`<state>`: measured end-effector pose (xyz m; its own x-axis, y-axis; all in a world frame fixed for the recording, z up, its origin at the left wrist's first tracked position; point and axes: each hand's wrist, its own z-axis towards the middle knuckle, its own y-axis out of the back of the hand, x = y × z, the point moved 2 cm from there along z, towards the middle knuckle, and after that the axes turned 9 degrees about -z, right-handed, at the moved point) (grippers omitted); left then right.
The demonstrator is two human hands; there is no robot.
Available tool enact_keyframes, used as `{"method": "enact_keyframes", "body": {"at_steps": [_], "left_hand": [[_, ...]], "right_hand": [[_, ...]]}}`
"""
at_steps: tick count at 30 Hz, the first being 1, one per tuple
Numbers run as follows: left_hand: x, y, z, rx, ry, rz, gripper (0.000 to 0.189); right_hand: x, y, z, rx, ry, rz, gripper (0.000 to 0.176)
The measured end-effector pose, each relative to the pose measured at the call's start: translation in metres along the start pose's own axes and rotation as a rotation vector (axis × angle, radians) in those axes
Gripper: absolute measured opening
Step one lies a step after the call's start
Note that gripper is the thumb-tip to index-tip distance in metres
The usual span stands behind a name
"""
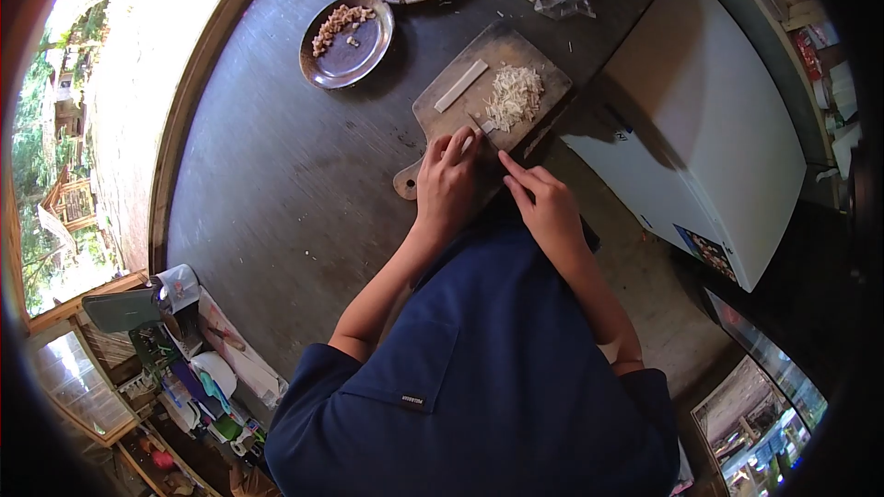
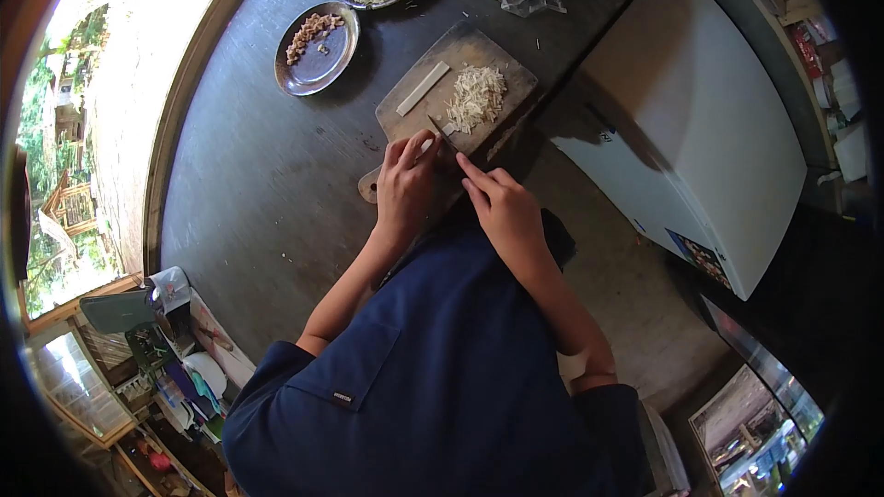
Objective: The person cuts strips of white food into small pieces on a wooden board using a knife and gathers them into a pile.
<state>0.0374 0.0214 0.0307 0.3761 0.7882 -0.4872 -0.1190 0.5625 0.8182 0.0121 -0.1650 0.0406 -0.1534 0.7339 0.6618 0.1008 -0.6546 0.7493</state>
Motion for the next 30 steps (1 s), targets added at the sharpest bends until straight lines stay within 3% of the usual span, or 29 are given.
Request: {"method": "enact_keyframes", "body": {"at_steps": [11, 30], "left_hand": [[-0.004, -0.001, -0.004, -0.028, 0.0, 0.035, 0.055], [-0.007, -0.005, -0.009, 0.036, 0.012, 0.123, 0.062]], "right_hand": [[0.016, 0.029, -0.022, 0.043, -0.064, -0.12, 0.042], [-0.003, 0.009, -0.01, 0.026, -0.003, -0.01, 0.042]]}}
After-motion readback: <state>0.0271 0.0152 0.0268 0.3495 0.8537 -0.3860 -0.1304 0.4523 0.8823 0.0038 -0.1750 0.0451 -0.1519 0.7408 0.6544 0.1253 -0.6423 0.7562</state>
